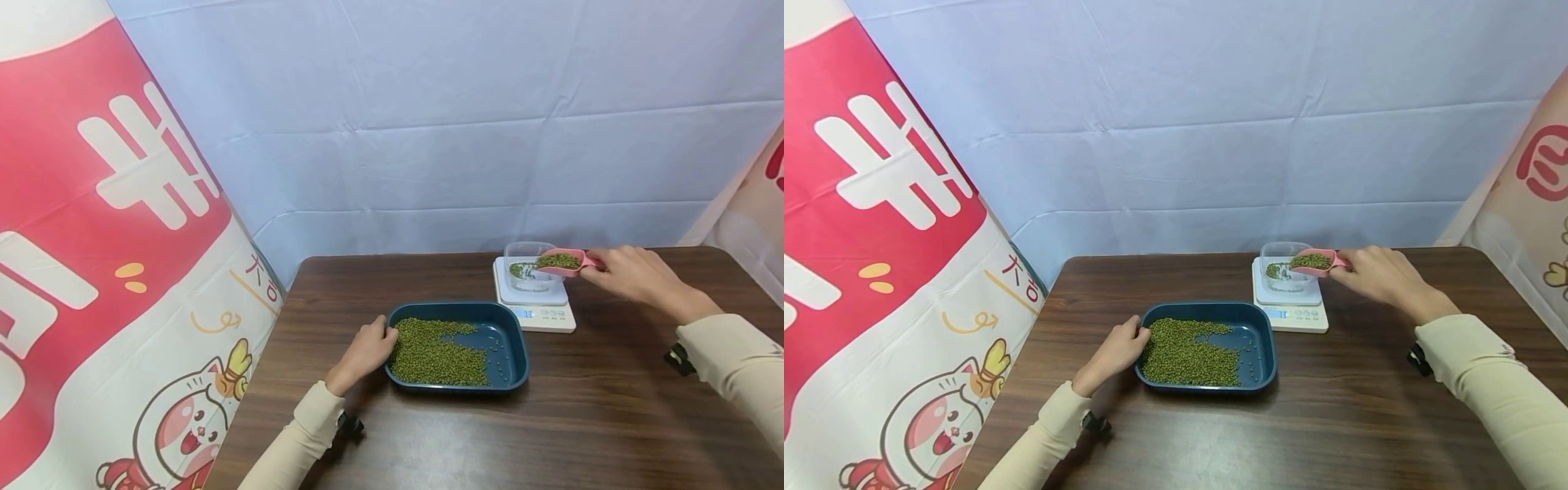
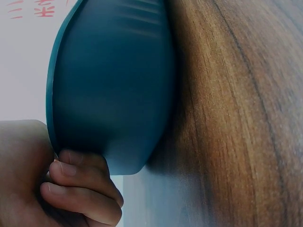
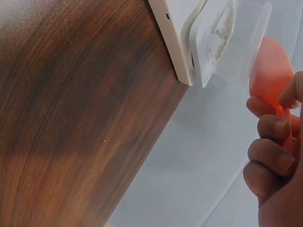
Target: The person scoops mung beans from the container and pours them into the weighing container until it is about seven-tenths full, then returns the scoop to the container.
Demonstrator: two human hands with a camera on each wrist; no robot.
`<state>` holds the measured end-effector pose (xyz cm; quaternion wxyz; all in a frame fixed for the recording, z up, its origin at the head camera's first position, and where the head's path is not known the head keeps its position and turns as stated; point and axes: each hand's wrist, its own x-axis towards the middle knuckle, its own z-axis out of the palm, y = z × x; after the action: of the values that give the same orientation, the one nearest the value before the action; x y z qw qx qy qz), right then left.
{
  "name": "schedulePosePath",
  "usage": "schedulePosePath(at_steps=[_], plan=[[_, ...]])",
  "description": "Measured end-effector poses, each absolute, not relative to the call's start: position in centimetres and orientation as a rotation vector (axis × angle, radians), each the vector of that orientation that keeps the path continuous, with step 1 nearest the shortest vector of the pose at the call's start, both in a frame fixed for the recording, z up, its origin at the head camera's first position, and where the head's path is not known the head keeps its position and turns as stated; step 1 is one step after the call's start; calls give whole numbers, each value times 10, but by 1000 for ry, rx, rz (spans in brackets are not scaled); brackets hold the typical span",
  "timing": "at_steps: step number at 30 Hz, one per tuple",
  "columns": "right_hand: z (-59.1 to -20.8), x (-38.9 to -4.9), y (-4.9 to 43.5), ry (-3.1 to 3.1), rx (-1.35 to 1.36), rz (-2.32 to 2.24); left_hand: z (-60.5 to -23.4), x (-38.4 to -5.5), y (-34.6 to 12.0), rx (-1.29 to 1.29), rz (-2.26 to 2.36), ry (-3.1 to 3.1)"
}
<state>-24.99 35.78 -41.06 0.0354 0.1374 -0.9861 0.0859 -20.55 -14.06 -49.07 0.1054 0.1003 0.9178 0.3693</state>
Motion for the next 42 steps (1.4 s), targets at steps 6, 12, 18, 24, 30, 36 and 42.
schedulePosePath(at_steps=[6, 12, 18, 24, 30, 36, 42], plan=[[-410, -251, 358, -3020, 432, 253, -490, -205, -140, 295, 1086, 2713], [-409, -252, 356, -3005, 435, 233, -490, -206, -140, 303, 1081, 2722], [-406, -250, 355, -3010, 442, 234, -490, -206, -140, 305, 1078, 2727], [-403, -250, 355, -3025, 439, 237, -491, -206, -140, 307, 1077, 2737], [-400, -251, 355, -3035, 432, 215, -491, -205, -140, 302, 1069, 2736], [-396, -254, 357, -3034, 477, 173, -489, -205, -139, 295, 1059, 2745], [-393, -256, 358, -3039, 506, 148, -489, -205, -138, 293, 1044, 2758]])
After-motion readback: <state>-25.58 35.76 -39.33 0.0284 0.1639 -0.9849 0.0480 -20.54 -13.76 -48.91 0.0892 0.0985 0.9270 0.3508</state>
